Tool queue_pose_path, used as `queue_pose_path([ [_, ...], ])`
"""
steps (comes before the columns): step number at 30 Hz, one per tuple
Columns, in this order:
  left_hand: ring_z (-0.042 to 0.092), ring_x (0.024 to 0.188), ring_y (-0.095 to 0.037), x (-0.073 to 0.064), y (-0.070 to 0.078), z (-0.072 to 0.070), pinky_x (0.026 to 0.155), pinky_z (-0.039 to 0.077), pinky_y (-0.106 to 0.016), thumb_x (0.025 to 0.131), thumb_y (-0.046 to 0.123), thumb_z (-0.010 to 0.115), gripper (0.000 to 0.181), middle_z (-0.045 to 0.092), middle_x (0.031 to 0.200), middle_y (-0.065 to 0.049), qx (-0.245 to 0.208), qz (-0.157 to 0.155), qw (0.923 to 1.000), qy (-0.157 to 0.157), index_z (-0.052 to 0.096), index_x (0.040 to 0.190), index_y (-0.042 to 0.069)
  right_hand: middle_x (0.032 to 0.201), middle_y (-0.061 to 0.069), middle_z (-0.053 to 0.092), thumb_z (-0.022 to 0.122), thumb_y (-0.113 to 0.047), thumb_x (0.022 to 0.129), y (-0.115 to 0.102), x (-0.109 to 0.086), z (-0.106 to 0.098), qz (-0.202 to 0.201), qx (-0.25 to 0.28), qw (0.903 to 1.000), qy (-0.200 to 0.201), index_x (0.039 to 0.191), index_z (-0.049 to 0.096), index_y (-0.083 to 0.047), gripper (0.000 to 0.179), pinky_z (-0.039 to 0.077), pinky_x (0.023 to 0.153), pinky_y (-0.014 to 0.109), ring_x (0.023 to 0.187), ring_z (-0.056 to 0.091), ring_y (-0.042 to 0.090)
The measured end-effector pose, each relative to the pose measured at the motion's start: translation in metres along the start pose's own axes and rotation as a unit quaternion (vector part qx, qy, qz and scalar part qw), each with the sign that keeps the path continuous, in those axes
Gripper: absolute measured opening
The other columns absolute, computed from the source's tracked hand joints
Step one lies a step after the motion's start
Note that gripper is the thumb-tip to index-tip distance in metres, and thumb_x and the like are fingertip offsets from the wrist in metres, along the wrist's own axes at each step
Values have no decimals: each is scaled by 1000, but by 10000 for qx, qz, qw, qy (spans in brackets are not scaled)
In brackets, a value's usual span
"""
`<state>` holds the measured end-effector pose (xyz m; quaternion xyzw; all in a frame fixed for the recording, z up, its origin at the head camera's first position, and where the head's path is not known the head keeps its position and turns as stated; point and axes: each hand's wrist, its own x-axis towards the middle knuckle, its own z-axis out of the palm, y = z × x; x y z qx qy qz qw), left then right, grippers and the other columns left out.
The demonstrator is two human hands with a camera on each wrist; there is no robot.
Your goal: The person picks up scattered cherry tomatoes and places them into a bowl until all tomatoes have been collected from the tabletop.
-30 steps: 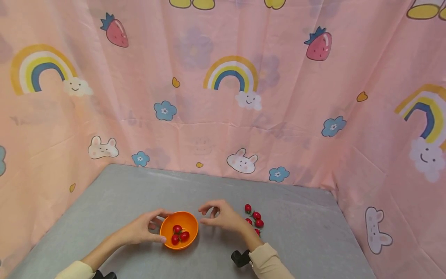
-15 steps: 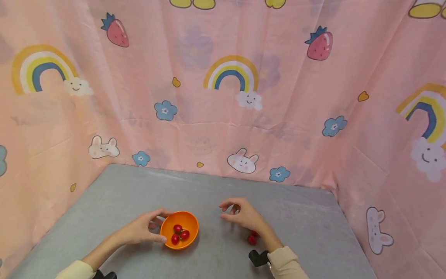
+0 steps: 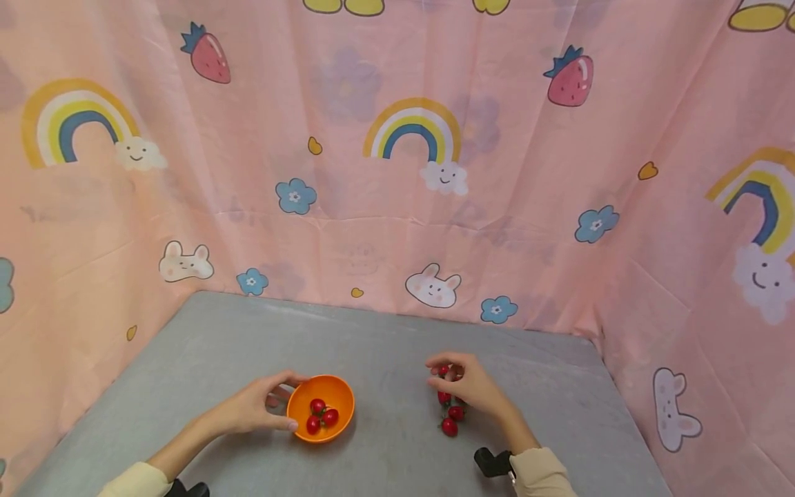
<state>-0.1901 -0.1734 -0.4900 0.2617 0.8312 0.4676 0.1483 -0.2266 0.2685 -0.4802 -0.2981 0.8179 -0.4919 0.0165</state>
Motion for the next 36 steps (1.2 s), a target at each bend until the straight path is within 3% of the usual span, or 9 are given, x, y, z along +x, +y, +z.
queue_pose_path([
  [4,62,108,-25,-1,0,1,90,51,-46,85,26,86,64,60,132,-6,20,-14,10000,19,56,139,12,98,10,68,76,-7,92,4,-7,-8,0,-72,9999,91,114,71,-2,23,47,50,27,68,59,21],
  [9,62,108,-24,-1,1,1,90,51,-47,85,26,86,64,60,132,-6,48,-11,10000,26,56,139,13,98,12,69,76,-7,92,7,-17,-15,69,-243,9996,107,114,70,3,24,49,57,28,70,61,22],
  [21,62,109,-24,-2,3,0,91,51,-49,85,26,86,64,59,133,-6,-49,-27,10000,3,55,140,13,101,14,69,73,-8,95,14,-40,-30,649,-291,9973,172,116,69,3,25,51,62,29,73,62,22],
  [36,63,108,-24,-2,2,1,91,52,-46,86,26,85,64,59,132,-7,-167,19,9999,-38,55,140,12,101,9,69,76,-13,93,15,-57,-23,951,-161,9953,64,116,70,-1,27,49,57,27,70,61,21],
])
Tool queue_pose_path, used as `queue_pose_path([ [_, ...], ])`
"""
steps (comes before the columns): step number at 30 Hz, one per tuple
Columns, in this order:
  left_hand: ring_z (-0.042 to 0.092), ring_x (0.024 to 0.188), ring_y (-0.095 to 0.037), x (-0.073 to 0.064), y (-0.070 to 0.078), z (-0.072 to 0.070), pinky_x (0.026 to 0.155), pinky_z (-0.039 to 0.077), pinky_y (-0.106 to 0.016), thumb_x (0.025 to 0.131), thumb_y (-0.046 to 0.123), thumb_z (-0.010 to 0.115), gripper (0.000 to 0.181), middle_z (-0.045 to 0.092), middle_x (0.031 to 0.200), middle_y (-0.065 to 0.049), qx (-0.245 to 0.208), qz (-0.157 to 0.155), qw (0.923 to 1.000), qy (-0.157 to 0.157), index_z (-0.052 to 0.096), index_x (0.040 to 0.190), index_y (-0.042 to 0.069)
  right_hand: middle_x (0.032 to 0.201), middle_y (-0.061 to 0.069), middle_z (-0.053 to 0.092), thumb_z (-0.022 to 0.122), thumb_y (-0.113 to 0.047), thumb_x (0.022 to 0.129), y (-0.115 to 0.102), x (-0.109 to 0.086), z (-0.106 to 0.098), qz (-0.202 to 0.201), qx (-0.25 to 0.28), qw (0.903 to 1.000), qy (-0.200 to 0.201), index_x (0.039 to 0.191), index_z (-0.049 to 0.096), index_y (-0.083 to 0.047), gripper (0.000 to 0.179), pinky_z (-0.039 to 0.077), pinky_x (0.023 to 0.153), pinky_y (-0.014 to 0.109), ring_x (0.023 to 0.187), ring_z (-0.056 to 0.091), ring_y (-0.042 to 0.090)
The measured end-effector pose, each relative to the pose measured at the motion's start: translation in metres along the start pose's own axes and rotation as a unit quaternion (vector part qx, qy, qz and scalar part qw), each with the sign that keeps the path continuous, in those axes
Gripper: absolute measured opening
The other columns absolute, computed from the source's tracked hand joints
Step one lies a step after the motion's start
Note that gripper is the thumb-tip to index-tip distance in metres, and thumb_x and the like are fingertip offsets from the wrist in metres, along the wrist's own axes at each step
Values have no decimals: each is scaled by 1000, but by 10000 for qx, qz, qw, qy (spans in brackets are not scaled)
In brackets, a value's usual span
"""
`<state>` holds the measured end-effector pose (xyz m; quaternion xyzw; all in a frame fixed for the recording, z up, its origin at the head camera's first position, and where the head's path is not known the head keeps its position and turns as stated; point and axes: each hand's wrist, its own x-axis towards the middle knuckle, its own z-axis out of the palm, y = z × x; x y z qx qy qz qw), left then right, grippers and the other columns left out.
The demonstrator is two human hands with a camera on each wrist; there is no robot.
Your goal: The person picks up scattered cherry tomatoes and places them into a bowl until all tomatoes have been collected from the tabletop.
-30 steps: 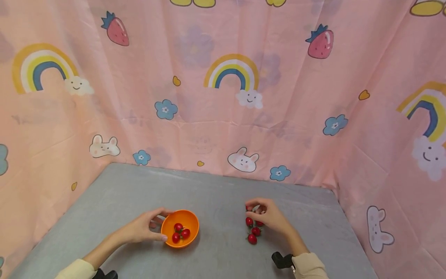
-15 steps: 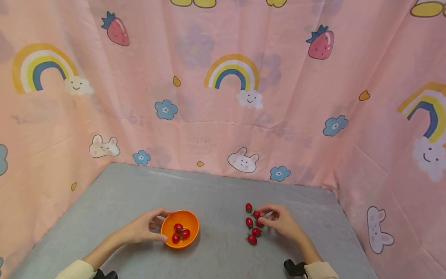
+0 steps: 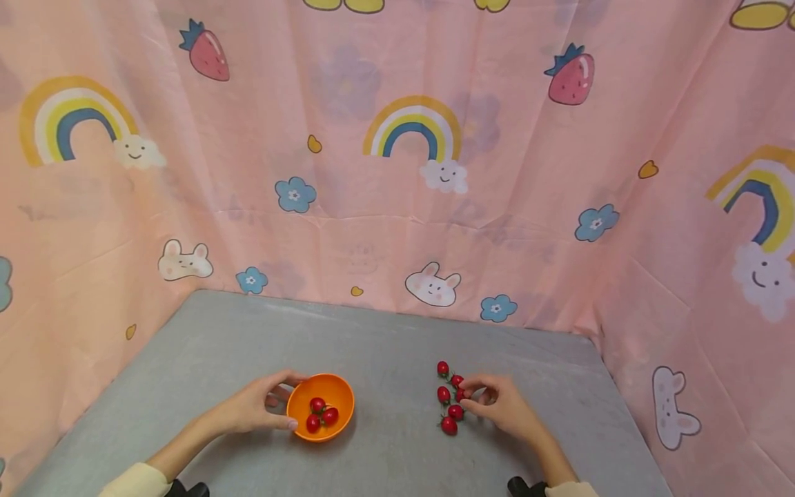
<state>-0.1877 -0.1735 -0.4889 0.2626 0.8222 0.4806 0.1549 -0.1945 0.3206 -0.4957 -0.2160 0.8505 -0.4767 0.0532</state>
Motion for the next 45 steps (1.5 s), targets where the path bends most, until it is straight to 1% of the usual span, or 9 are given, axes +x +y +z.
queue_pose_path([
  [5,63,109,-25,-1,1,0,92,52,-47,86,25,85,63,60,132,-8,-21,-8,10000,-19,55,139,10,103,11,68,77,-14,93,-5,-7,8,186,37,9998,-34,115,70,-1,27,46,54,26,68,59,19],
  [11,63,109,-25,-1,0,0,92,52,-46,86,24,85,63,59,133,-8,-73,-1,10000,-16,55,140,11,102,11,68,79,-15,91,-10,-13,19,107,80,9999,39,114,69,1,30,47,54,27,68,58,16],
  [16,63,109,-24,0,-1,0,91,52,-45,86,24,85,62,60,133,-7,-74,24,10000,-26,55,140,12,104,10,68,82,-18,89,-14,-17,26,167,-86,9997,141,115,68,0,35,48,56,28,68,59,16],
  [23,63,109,-23,0,1,0,90,52,-45,86,23,85,64,59,134,-8,-42,5,10000,-34,54,141,13,101,9,64,86,-23,84,-19,-24,33,197,-248,9989,336,114,70,-5,38,48,55,27,67,57,14],
  [29,63,109,-24,0,1,0,91,52,-45,87,23,85,63,59,134,-8,-11,22,10000,-50,54,140,12,100,8,64,86,-24,84,-24,-28,36,176,-307,9983,468,113,71,-9,36,47,56,28,67,57,15],
  [35,63,108,-24,1,2,0,90,53,-44,86,24,85,63,60,133,-8,57,14,10000,-35,55,140,12,104,7,66,87,-23,83,-27,-29,39,531,-528,9955,579,112,71,-7,36,48,57,27,66,56,13],
  [39,63,108,-24,1,1,0,90,52,-44,86,24,85,63,60,133,-8,71,18,10000,-41,55,140,12,100,5,65,88,-22,81,-29,-30,44,735,-724,9920,729,110,71,-8,37,49,57,27,64,55,12],
  [45,63,109,-25,0,1,-1,89,52,-44,86,23,85,63,60,133,-8,92,43,9999,-27,55,140,11,95,6,64,89,-22,79,-34,-33,49,890,-708,9905,768,111,70,-7,40,47,54,27,59,53,11],
])
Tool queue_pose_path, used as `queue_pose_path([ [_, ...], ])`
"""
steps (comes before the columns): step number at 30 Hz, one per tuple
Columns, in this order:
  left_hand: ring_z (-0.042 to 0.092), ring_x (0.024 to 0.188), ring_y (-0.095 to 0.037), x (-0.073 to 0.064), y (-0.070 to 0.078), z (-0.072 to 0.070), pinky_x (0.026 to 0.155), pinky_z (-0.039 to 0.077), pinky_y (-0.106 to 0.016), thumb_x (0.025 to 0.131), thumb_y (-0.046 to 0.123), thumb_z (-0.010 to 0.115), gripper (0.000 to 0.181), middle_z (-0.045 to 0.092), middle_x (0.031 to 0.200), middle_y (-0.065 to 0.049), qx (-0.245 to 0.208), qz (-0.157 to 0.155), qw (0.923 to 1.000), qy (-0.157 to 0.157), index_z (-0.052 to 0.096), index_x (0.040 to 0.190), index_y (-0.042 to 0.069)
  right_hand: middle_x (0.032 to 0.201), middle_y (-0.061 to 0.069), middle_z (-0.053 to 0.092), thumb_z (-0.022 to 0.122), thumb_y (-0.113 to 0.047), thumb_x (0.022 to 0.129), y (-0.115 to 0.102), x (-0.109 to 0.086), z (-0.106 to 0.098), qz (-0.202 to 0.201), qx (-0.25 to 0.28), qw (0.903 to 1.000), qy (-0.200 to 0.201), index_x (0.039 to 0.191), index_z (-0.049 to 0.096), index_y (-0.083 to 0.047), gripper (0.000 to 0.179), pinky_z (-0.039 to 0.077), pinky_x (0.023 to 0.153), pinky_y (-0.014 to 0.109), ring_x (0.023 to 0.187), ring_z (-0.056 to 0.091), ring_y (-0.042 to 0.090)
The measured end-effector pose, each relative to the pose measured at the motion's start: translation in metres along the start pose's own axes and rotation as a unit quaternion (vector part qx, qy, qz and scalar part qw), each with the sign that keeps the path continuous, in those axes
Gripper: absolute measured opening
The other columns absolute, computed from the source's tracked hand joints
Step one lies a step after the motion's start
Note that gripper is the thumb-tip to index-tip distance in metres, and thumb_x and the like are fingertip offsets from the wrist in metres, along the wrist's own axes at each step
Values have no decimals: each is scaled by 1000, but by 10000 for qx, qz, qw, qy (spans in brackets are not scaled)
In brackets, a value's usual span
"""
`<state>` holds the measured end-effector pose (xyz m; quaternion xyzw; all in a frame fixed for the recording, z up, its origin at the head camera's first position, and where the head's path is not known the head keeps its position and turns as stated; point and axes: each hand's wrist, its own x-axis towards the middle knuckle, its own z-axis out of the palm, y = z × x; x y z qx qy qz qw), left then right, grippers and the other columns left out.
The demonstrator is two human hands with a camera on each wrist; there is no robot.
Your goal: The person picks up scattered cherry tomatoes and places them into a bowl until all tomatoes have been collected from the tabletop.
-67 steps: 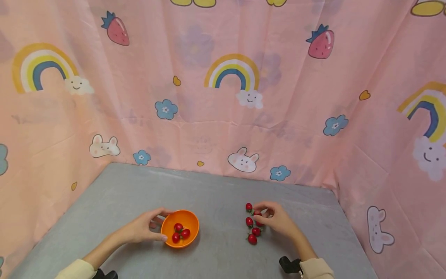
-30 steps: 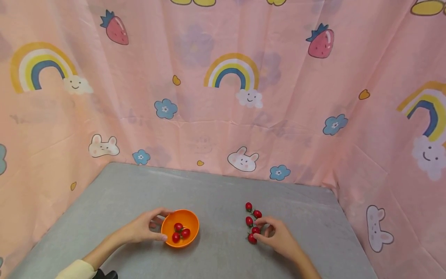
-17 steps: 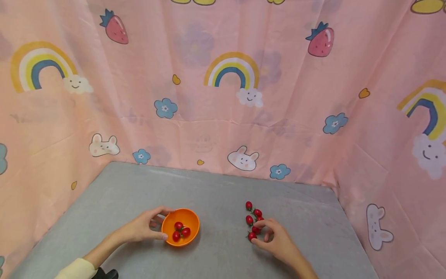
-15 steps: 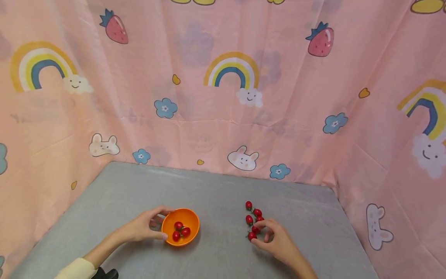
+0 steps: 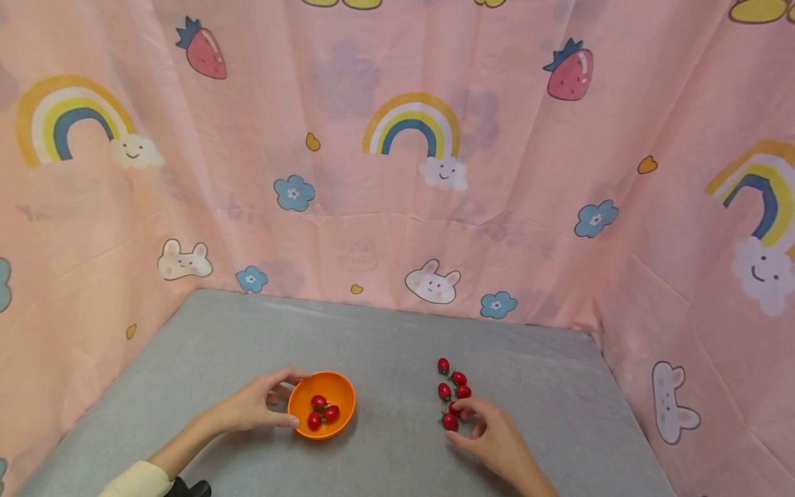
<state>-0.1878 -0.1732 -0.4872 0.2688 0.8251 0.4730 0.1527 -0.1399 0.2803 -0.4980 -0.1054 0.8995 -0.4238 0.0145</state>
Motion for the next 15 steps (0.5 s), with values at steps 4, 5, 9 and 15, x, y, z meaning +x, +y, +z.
queue_pose_path([
  [4,63,110,-25,0,1,0,89,52,-45,86,24,85,63,60,133,-8,53,-23,10000,12,55,140,11,93,5,64,90,-24,79,-2,0,1,164,-88,9998,-48,111,71,-9,41,45,52,27,57,52,12],
  [5,63,110,-25,0,1,-1,89,52,-45,86,24,85,64,60,133,-8,55,-35,10000,11,55,140,11,93,4,64,90,-25,79,-3,0,1,203,-107,9997,-58,111,72,-9,41,45,53,27,57,52,12],
  [9,63,110,-25,0,2,-1,90,52,-46,86,25,85,63,60,133,-7,50,-79,10000,7,55,140,12,91,2,65,90,-26,79,-4,1,2,282,-183,9994,-110,111,73,-10,40,45,53,27,58,52,13],
  [15,63,108,-24,0,1,-1,90,52,-47,86,25,86,65,59,133,-7,-13,-95,10000,10,54,141,13,88,-4,65,90,-26,79,-3,3,6,378,-468,9981,-133,106,74,-14,34,43,53,28,58,51,12],
])
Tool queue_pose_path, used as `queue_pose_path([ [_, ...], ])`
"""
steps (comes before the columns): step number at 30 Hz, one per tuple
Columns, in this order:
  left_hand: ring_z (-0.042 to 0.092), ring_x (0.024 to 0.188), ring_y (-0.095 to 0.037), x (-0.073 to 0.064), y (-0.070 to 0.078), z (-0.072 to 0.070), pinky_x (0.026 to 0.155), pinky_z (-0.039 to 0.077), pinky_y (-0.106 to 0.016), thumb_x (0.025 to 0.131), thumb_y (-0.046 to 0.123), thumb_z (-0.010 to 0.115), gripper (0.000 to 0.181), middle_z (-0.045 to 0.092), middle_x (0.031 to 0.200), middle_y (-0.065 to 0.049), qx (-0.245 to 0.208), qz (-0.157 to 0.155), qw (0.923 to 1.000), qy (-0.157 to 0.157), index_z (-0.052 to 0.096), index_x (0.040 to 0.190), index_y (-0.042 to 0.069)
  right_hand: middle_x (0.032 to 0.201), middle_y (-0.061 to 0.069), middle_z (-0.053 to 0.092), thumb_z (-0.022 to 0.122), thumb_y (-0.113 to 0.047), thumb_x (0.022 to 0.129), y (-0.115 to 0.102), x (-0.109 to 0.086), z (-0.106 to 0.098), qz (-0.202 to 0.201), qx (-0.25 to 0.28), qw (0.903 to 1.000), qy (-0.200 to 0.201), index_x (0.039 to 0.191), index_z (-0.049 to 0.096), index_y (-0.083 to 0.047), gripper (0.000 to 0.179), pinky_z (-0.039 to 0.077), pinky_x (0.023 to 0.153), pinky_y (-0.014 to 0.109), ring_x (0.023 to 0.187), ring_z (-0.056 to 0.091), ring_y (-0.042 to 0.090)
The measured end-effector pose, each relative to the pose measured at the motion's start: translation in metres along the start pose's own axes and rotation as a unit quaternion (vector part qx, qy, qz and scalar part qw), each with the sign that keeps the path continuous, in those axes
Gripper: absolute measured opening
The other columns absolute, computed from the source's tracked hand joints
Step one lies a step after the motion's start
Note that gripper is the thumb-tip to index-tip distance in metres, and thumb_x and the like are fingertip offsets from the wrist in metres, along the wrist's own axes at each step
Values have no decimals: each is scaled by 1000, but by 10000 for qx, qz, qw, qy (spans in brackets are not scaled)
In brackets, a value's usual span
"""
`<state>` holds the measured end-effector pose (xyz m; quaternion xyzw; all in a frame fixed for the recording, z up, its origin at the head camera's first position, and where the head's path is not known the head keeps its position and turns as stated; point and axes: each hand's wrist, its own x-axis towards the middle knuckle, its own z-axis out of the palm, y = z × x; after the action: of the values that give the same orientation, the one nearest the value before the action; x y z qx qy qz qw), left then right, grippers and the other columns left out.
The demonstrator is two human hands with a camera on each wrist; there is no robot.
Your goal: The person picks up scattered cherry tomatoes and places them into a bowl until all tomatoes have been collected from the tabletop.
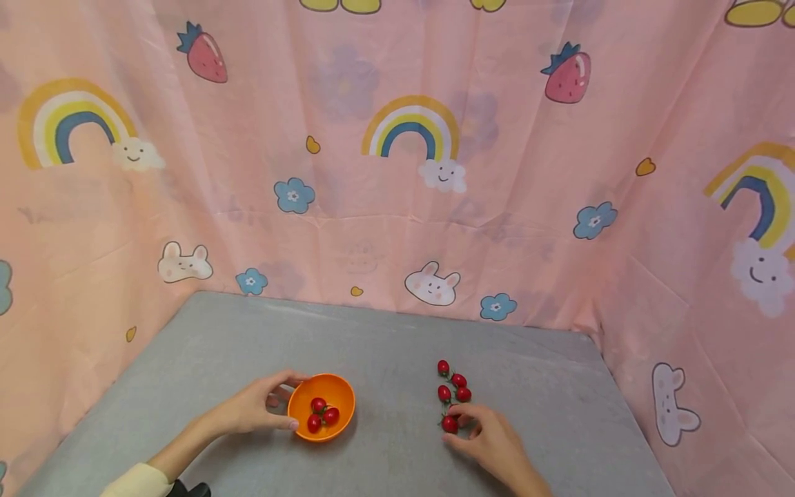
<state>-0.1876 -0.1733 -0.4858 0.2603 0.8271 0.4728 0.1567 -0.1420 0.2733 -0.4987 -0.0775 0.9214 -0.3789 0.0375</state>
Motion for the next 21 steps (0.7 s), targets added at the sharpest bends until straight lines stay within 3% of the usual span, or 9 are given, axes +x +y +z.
queue_pose_path([
  [10,64,108,-24,0,0,1,90,53,-45,86,24,85,64,59,133,-7,-40,5,10000,12,55,140,13,83,-9,65,86,-15,81,2,2,5,-105,-225,9996,122,98,74,-18,21,42,49,27,54,50,9],
  [21,64,107,-23,1,-2,1,90,53,-43,85,27,86,63,60,132,-5,137,-23,9999,26,55,140,14,82,-5,65,84,-13,82,2,5,-5,-59,-25,10000,-58,100,73,-13,21,38,48,26,52,47,13],
])
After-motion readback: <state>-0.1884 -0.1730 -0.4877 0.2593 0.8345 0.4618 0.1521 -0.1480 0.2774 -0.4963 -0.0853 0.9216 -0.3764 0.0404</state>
